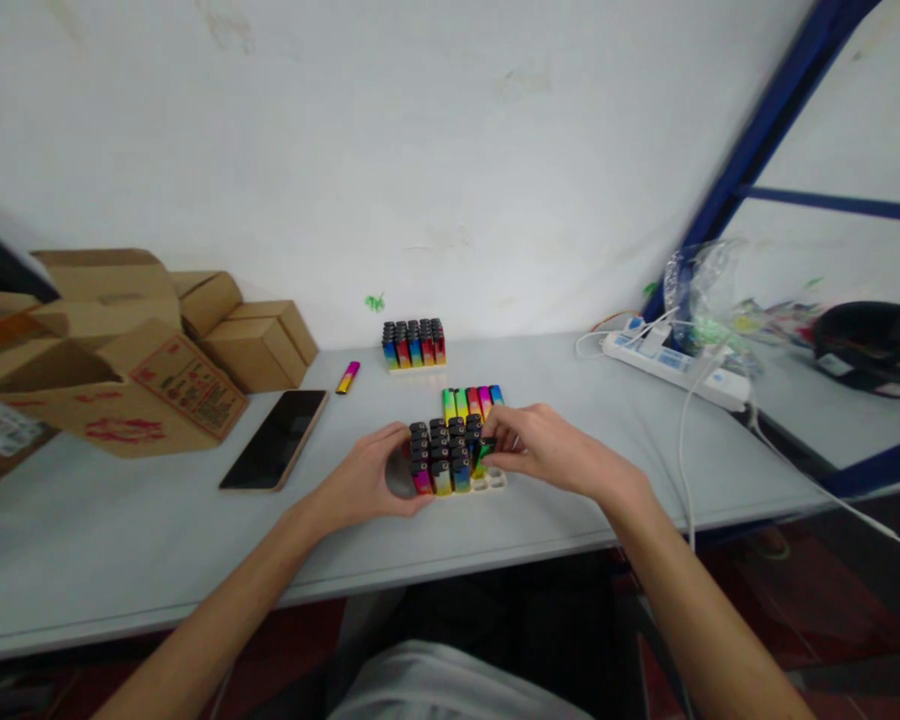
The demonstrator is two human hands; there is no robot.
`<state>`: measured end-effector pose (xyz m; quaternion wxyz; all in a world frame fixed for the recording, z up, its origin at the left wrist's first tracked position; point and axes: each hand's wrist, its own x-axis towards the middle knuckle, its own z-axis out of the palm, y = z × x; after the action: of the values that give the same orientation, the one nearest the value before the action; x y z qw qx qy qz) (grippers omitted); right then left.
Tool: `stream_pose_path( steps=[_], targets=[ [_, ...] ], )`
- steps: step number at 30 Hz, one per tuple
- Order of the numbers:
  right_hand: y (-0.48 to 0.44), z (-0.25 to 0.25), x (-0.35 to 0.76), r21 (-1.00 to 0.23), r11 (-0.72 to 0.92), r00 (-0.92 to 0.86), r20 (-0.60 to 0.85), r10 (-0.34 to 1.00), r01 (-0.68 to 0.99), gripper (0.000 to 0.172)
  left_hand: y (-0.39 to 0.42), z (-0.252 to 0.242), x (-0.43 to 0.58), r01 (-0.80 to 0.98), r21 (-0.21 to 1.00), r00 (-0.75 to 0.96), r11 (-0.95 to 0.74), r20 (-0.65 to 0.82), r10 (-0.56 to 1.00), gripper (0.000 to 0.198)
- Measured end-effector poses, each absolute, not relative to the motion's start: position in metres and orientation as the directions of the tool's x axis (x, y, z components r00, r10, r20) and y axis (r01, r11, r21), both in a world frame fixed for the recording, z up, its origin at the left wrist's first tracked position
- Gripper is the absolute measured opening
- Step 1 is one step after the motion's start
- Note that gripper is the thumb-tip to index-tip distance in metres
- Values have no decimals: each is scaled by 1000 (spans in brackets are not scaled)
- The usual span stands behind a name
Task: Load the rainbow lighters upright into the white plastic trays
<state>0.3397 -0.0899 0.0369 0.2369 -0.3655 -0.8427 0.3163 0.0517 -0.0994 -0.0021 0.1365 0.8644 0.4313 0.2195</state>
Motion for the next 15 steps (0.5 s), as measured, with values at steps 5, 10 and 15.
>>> stream_pose_path(
  steps=[5, 10, 15],
  targets=[
    [-93, 30, 324, -762, 467, -617, 113, 778, 449, 18, -106, 1, 41, 718, 404, 523, -566, 224, 823, 41],
    [-102, 25, 298, -744, 507, -620, 161, 768, 435, 22, -123, -4, 13, 792, 396, 417, -465, 205, 885, 53],
    [-105, 18, 272, -705, 563, -621, 221, 752, 432, 19, -139, -13, -8, 846, 381, 295, -372, 246, 923, 65]
  ],
)
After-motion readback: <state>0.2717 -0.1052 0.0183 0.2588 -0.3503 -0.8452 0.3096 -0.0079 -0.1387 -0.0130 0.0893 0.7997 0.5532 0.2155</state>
